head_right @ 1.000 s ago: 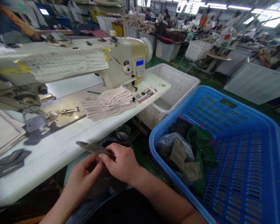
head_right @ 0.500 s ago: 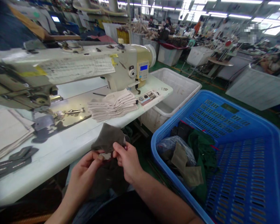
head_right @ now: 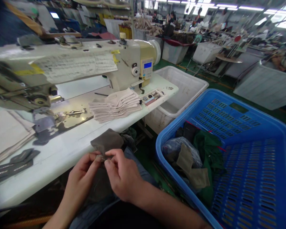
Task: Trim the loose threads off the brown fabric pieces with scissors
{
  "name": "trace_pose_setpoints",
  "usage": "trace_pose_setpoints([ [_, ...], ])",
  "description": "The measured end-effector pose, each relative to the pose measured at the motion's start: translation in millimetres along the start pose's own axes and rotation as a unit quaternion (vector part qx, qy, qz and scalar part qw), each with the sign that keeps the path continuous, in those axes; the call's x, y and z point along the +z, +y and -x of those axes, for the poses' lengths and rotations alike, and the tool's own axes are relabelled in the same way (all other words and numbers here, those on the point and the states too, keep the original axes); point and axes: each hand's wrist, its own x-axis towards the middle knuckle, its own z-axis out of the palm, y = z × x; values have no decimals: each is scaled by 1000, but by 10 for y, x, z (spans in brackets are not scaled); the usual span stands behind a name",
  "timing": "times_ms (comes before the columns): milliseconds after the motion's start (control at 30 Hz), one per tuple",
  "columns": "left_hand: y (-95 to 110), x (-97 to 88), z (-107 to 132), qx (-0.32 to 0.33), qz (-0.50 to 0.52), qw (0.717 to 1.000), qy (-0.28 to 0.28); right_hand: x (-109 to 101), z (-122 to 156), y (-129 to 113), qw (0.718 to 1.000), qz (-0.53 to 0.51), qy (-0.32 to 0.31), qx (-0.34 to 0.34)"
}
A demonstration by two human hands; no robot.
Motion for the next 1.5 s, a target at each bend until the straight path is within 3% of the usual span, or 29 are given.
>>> trace_pose_setpoints([
  [267,15,4,40,20,-59,998,-27,-38,-130,43,997,-35,-27,55],
  [700,-8,5,70,58,-116,990,-45,-42,-130,51,998,-48,-12,46],
  [833,-3,17,80,77,-122,989,-37,-10,-146,103,991,-116,-14,66],
  [967,-8,29,80,92,-130,986,-46,21,-156,150,982,-158,13,106],
  [1067,-26,16,78,80,-130,987,-48,-16,-161,164,979,-174,51,91],
  [1200,-17,-3,93,75,-128,987,-58,-98,-192,157,983,-109,125,75],
  [1367,44,-8,122,82,-116,987,-78,-78,-207,127,997,5,71,38],
  [1433,34,-43,110,32,-76,995,-51,-115,-222,123,990,39,134,3],
  [1500,4,-106,80,-42,18,999,2,-221,-251,109,968,40,247,-4],
])
